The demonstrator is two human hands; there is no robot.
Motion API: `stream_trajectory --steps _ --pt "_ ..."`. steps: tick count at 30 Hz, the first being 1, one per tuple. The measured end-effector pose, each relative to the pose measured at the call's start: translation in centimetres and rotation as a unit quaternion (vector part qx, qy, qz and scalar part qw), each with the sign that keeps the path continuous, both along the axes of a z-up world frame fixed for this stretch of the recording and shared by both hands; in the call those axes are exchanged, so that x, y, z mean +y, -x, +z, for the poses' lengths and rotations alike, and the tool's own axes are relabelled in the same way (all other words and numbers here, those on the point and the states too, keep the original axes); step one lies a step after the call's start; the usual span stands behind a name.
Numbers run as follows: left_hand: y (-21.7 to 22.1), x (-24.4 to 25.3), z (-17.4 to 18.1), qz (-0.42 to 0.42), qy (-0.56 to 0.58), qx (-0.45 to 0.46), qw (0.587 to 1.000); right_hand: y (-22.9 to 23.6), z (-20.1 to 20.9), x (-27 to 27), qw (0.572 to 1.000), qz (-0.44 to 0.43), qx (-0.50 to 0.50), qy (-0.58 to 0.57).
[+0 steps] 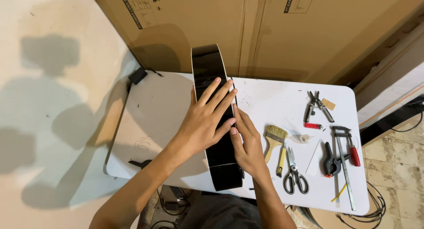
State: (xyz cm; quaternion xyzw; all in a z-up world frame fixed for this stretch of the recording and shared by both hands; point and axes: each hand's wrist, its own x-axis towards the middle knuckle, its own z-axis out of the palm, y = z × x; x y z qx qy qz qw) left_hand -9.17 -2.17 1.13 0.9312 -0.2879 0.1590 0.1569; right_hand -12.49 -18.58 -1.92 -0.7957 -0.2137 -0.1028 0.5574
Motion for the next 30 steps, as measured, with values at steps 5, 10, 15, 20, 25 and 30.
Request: stream_trajectory --steps 5,10,15,20,25,30 --pt "-0.2 -0.1 -0.1 0.001 -0.018 -0.002 1.000 -0.2 -0.2 0.0 1.000 -0.005 -0.003 0.004" --pt "-0.3 -0.1 0.2 -0.003 -0.024 0.003 1.000 -0.4 -0.2 0.1 1.000 -0.003 -0.002 -0.014" --pt "-0.6 0.1 0.3 -0.002 -0.024 -0.004 1.000 -0.6 -0.5 -0.3 0.998 0.017 0.008 -0.058" --pt "-0.5 0.0 0.1 0.000 -0.022 -0.003 1.000 -1.4 0.4 -1.0 0.997 0.015 -0.027 -0.066" --pt "-0.5 0.0 0.2 0.002 -0.024 -0.009 1.000 -2.2 0.7 -1.7 0.993 -0.001 -0.121 0.013" --pt "-0.5 0.0 0.3 0.000 -0.022 -0.004 1.000 -3.0 -0.6 -2.4 0.966 -0.048 -0.223 0.124"
